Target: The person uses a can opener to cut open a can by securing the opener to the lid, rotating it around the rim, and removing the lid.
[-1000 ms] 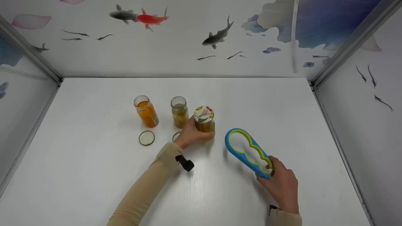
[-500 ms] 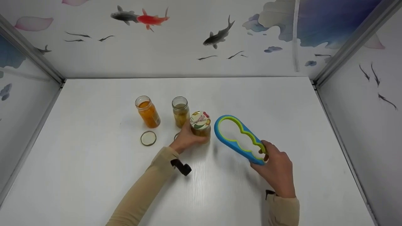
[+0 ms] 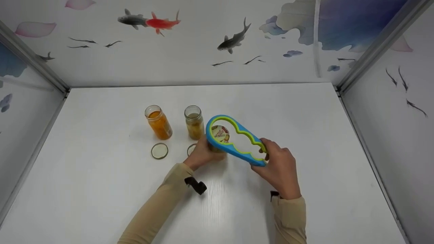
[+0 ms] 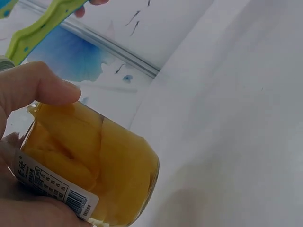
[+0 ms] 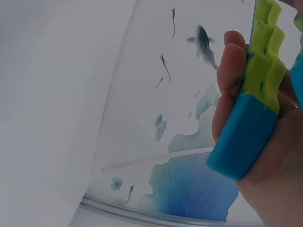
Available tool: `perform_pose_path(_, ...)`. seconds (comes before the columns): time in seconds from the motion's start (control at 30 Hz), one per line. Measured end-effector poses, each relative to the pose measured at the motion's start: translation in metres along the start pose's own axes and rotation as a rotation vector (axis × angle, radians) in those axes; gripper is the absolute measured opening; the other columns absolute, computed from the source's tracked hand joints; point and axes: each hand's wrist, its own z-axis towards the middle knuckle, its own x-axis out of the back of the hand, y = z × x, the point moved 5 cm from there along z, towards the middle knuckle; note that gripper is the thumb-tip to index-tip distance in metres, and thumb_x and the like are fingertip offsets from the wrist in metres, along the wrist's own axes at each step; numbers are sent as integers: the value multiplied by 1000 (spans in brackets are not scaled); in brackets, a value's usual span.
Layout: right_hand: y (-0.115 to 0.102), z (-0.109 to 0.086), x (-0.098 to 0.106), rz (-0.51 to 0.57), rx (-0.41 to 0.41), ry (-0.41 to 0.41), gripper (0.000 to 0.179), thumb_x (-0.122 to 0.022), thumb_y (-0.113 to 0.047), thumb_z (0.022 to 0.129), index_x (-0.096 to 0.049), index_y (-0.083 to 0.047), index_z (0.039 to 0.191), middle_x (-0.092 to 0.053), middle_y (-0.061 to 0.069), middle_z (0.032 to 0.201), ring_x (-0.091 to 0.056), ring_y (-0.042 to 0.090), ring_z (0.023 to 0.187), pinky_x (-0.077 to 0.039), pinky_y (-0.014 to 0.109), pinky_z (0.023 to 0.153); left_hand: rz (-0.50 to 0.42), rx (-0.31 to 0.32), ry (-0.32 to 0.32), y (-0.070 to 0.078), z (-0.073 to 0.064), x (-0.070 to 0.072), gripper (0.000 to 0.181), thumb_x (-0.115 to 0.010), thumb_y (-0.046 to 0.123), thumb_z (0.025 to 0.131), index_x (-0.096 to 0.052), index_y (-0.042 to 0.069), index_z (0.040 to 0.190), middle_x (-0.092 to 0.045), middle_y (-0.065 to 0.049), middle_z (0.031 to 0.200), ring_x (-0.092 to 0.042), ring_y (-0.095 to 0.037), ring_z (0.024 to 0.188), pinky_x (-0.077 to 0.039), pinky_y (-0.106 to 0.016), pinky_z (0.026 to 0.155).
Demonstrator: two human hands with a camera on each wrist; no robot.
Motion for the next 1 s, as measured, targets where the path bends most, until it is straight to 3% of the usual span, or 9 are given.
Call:
perform_pose_path(0.53,-36,28,-12,-55,169,-42,68,-88,-6,61,-58,3,121,-68,11,95,-53,19,70,-41,39,68,-38,23,-48,1,-8,-8,87,-78,3,74,-32,10,148,-43,-1,143,-39,-10,129,-28,-30,109)
perform_pose_path(0.8,-37,28,-13,-74,166,-59,68,-87,-7,61,-59,1,122,-66,8,93,-50,17,67,-40,38,67,-46,79,-56,2,-15,-8,91,-79,6,73,-29,9,150,-41,-2,145,-38,-13,130,-31,-31,108)
perform_pose_path(1.0,-41,30,-17,-124,142,-146,72,-88,-11,63,-55,1,125,-65,12,98,-52,21,69,-43,41,69,-60,80,-63,-1,-17,-9,90,-78,6,72,-32,13,149,-44,3,143,-40,-7,125,-32,-26,106)
